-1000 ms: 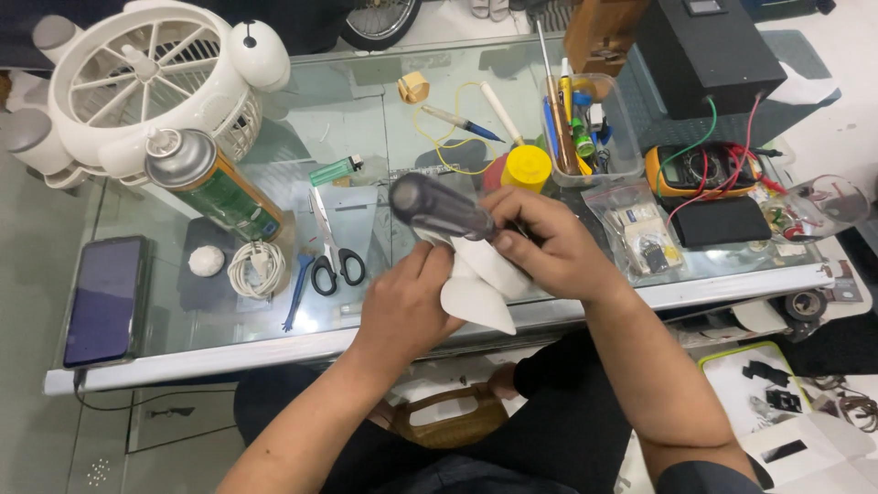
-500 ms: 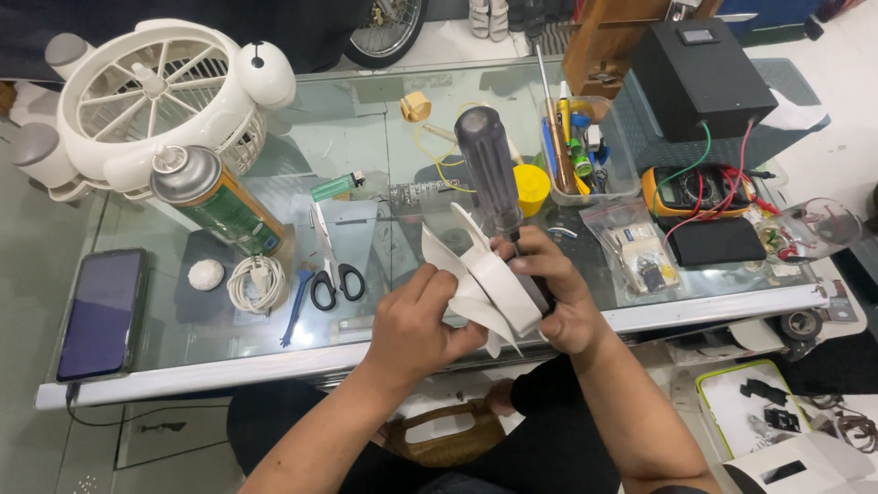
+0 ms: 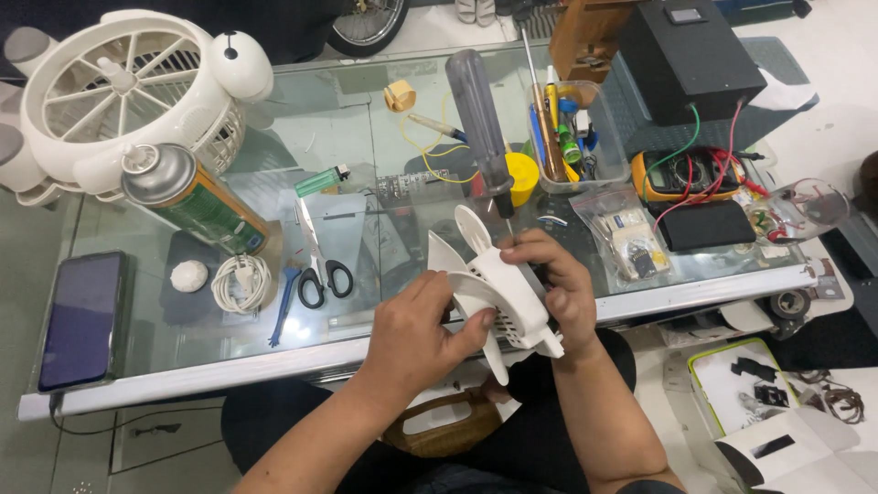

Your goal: The person uses a screwdriver to remove screws from a white plastic housing containing a motor and copper coils. They then manipulate the internal wires and components with their hands, adjusting connections within the device.

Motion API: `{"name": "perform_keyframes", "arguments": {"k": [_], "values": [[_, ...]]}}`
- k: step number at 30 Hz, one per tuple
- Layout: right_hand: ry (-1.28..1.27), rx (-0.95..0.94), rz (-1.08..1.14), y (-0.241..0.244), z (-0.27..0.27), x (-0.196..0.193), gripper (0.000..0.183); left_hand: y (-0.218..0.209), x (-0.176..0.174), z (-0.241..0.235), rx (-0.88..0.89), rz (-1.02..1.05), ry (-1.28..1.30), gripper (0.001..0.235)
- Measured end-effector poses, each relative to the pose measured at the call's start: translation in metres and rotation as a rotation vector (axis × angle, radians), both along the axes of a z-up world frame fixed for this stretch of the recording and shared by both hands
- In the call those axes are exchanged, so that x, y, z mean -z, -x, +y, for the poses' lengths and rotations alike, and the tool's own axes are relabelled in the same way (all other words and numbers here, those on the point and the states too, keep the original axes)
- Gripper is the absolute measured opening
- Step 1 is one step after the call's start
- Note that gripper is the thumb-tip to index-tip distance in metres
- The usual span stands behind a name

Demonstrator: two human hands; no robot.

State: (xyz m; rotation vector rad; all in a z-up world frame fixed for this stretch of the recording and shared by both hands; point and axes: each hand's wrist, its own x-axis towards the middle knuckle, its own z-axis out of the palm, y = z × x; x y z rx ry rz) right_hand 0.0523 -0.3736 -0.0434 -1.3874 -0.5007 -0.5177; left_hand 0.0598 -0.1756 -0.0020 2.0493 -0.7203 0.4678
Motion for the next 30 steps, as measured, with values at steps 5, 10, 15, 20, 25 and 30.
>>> {"name": "perform_keyframes", "arguments": {"k": [5,10,15,20,25,30], "values": [[0.022,-0.013,0.15,0.027,0.006,-0.002,0.086,0.005,0.015,0.006,-0.045,-0.051,-0.098,0.046],[-0.041,0.03,0.215,0.034,0.006,0.014,0.071,0.007,0.028,0.005,-0.014,-0.114,-0.138,0.047],[0.029,0.015,0.154,0.031,0.002,0.009,0.057,0.011,0.015,0.006,0.082,-0.02,-0.139,0.045],[0.08,0.052,0.005,0.028,0.007,-0.012,0.053,0.015,0.016,0.009,0.12,0.386,-0.069,0.059],[0.097,0.012,-0.045,0.019,0.009,-0.016,0.052,0.018,0.02,0.003,0.197,0.953,0.217,0.066],[0.062,-0.01,-0.054,0.018,0.004,-0.019,0.053,0.018,-0.012,0.016,0.305,0.992,0.001,0.091]]}}
